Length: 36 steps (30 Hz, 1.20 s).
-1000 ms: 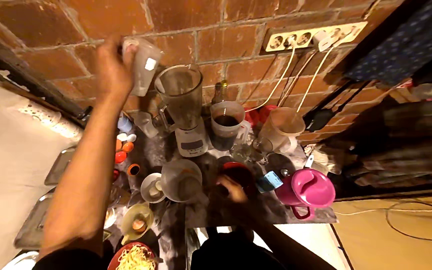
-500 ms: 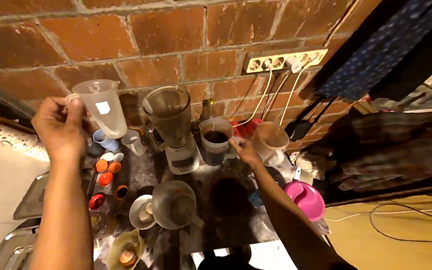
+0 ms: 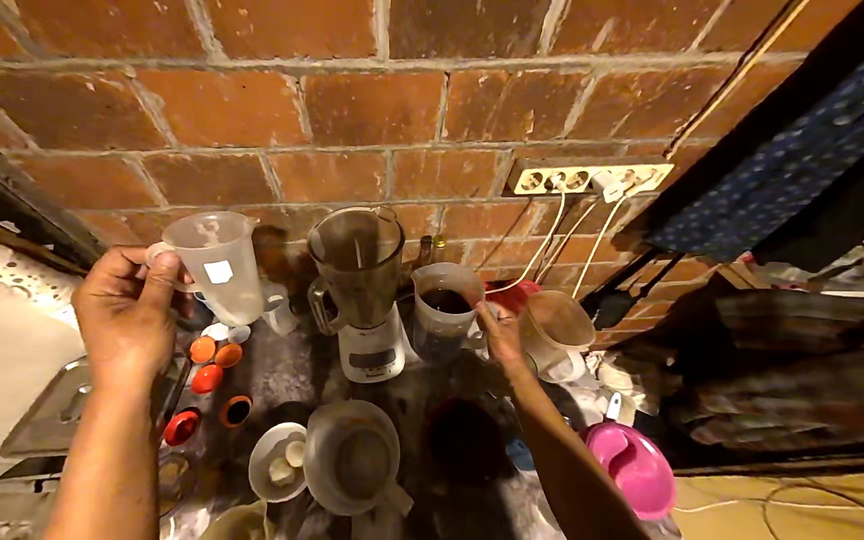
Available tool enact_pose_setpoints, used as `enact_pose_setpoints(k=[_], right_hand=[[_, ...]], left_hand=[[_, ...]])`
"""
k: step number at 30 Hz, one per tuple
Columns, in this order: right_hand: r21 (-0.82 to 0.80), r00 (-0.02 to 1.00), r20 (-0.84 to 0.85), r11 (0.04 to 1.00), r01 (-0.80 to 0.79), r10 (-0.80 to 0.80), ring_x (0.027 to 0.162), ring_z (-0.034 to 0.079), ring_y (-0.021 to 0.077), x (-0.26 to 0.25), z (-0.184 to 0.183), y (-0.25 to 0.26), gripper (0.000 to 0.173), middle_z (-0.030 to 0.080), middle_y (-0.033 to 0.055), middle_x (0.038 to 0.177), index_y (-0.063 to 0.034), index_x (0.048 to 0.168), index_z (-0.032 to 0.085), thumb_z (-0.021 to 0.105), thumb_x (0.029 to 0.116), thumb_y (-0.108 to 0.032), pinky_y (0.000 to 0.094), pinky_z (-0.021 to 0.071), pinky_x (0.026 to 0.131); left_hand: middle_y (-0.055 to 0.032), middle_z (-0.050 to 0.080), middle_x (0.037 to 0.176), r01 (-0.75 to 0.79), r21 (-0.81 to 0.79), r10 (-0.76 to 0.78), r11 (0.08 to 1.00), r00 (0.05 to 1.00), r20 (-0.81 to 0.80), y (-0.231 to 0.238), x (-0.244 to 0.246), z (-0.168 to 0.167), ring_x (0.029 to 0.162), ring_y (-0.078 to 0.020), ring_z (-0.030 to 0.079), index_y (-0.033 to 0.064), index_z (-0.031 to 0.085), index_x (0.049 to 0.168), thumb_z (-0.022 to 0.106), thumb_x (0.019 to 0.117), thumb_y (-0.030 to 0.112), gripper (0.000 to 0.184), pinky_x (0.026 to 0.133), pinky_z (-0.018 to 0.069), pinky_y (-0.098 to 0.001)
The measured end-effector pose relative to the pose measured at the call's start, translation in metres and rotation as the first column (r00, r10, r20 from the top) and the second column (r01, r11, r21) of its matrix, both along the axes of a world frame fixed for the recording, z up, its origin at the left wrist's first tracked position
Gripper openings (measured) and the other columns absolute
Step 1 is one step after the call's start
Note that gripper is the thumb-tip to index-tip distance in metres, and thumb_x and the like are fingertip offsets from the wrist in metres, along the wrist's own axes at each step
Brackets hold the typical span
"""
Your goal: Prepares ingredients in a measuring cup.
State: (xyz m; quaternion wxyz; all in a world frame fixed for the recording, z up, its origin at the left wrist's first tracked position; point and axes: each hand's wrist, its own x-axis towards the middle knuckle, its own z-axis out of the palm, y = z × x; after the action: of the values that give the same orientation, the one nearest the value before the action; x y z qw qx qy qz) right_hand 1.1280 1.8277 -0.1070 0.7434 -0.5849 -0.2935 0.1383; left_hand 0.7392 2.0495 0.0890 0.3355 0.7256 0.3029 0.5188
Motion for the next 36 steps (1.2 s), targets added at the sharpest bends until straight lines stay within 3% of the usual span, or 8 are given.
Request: enact_pose_setpoints(k=[5,9,14,17,19,23,28,36], right_hand=[[0.004,0.999,0.027,1.000,0.022,-0.022,0.060,0.059,0.0018,0.006,0.046,-0.014,0.015,0.063,-0.0069,0.068,-0.0069,0.087,0.068,0.061,0.0985,-0.013,0.0226,0.0541,0.062],[-0.012,0.989,0.150,1.000,-0.007,0.009,0.060,0.059,0.0011,0.018,0.099,-0.032,0.014,0.062,-0.0094,0.067,-0.0118,0.086,0.066,0.060,0.0984,-0.015,0.0234,0.0547,0.063],[-0.038,0.941,0.325,0.996,-0.085,0.093,0.056,0.054,-0.0013,0.024,0.190,-0.053,0.019,0.059,-0.0146,0.064,-0.0227,0.084,0.066,0.058,0.1012,-0.023,0.0204,0.0511,0.058],[-0.091,0.887,0.442,0.991,-0.099,0.129,0.052,0.052,-0.0015,0.023,0.244,-0.059,0.023,0.057,-0.0149,0.062,-0.0256,0.082,0.064,0.058,0.1028,-0.033,0.0185,0.0489,0.052],[-0.118,0.853,0.500,0.988,-0.103,0.149,0.047,0.050,-0.0015,0.015,0.276,-0.062,0.025,0.056,-0.0138,0.060,-0.0251,0.082,0.064,0.058,0.1037,-0.036,0.0165,0.0470,0.048],[-0.109,0.802,0.575,0.987,-0.121,0.162,0.051,0.051,-0.0028,0.005,0.327,-0.049,0.023,0.057,-0.0165,0.062,-0.0253,0.081,0.064,0.057,0.1025,-0.030,0.0166,0.0472,0.050],[-0.198,0.715,0.647,0.964,-0.177,0.264,0.048,0.047,-0.0034,-0.002,0.364,-0.031,0.024,0.056,-0.0162,0.060,-0.0246,0.078,0.062,0.061,0.1013,-0.032,0.0157,0.0427,0.046],[-0.319,0.638,0.685,0.932,-0.173,0.353,0.047,0.047,-0.0038,-0.017,0.388,-0.013,0.022,0.056,-0.0159,0.060,-0.0229,0.080,0.063,0.064,0.0999,-0.030,0.0149,0.0429,0.046]], left_hand=[[0.0160,0.063,0.084,0.046,-0.019,-0.045,0.999,0.999,0.025,-0.009,0.008,0.008,0.062,0.0041,0.060,0.0206,0.057,0.107,0.054,0.1064,0.022,0.003,0.057,0.0539,-0.0145],[0.0158,0.064,0.080,0.118,-0.015,-0.116,0.993,0.990,0.079,-0.019,0.027,0.024,0.061,0.0035,0.060,0.0186,0.059,0.104,0.052,0.1057,0.017,0.006,0.057,0.0544,-0.0155],[0.0093,0.063,0.078,0.237,-0.072,-0.230,0.969,0.968,0.098,-0.027,0.058,0.038,0.058,0.0013,0.057,0.0121,0.058,0.102,0.052,0.1067,0.015,0.008,0.054,0.0509,-0.0161],[0.0091,0.064,0.081,0.391,-0.051,-0.381,0.919,0.914,0.135,-0.021,0.075,0.037,0.065,-0.0001,0.060,0.0127,0.059,0.101,0.052,0.1051,0.015,0.008,0.060,0.0533,-0.0182],[0.0075,0.065,0.080,0.447,-0.061,-0.432,0.893,0.887,0.165,-0.020,0.087,0.038,0.064,-0.0009,0.061,0.0122,0.060,0.099,0.054,0.1041,0.015,0.009,0.057,0.0530,-0.0180],[0.0058,0.064,0.080,0.492,-0.048,-0.484,0.870,0.867,0.120,-0.026,0.102,0.041,0.061,0.0000,0.056,0.0099,0.061,0.101,0.053,0.1057,0.015,0.010,0.055,0.0472,-0.0154],[0.0046,0.063,0.076,0.534,-0.011,-0.530,0.845,0.841,0.113,-0.028,0.112,0.038,0.058,-0.0004,0.054,0.0071,0.061,0.100,0.053,0.1064,0.014,0.012,0.053,0.0460,-0.0153],[0.0018,0.063,0.077,0.561,-0.042,-0.553,0.827,0.824,0.118,-0.030,0.111,0.033,0.058,-0.0026,0.055,0.0056,0.061,0.102,0.055,0.1060,0.015,0.012,0.051,0.0457,-0.0171]])
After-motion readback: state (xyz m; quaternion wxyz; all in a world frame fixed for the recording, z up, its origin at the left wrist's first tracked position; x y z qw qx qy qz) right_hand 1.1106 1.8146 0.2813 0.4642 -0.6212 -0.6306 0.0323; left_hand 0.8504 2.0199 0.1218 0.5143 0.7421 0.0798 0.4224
